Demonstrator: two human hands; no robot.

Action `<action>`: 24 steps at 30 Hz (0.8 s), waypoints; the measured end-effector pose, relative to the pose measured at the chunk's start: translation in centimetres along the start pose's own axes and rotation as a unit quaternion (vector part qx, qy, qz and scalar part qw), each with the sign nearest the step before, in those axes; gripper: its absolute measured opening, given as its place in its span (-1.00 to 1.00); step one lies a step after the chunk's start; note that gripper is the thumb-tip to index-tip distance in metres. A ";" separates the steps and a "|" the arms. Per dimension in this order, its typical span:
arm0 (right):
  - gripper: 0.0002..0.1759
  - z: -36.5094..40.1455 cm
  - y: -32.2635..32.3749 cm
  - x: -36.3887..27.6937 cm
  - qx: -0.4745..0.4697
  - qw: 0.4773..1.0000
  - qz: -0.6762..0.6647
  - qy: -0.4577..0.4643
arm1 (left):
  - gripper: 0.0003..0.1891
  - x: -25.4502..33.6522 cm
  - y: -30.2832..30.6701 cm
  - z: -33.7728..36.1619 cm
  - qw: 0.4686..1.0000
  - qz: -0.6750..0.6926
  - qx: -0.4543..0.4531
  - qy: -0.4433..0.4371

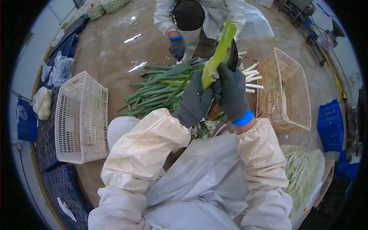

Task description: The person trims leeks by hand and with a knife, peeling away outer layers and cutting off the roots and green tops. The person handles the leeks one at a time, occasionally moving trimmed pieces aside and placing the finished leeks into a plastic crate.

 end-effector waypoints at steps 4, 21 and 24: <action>-0.74 0.1 0.2 -1.8 0.009 0.999 0.032 0.003 | -0.80 -0.2 -0.5 -0.8 0.959 0.135 -0.078 0.239; -0.68 -1.9 2.4 -3.5 0.047 0.978 0.155 0.133 | -0.42 -1.4 -0.7 0.1 0.809 0.456 -0.142 0.343; -0.69 -1.5 2.0 -3.5 0.029 0.985 0.130 0.105 | -0.36 -1.6 0.0 -0.2 0.836 0.406 -0.125 0.348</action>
Point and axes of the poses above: each hand's wrist, its own z-axis away from the middle knuckle, its own y-axis out of the back of the hand, x = y × z, the point moved 6 cm from there along -z, towards the middle knuckle, and after that the axes turned 5 degrees about -y, right-handed, at the moved point
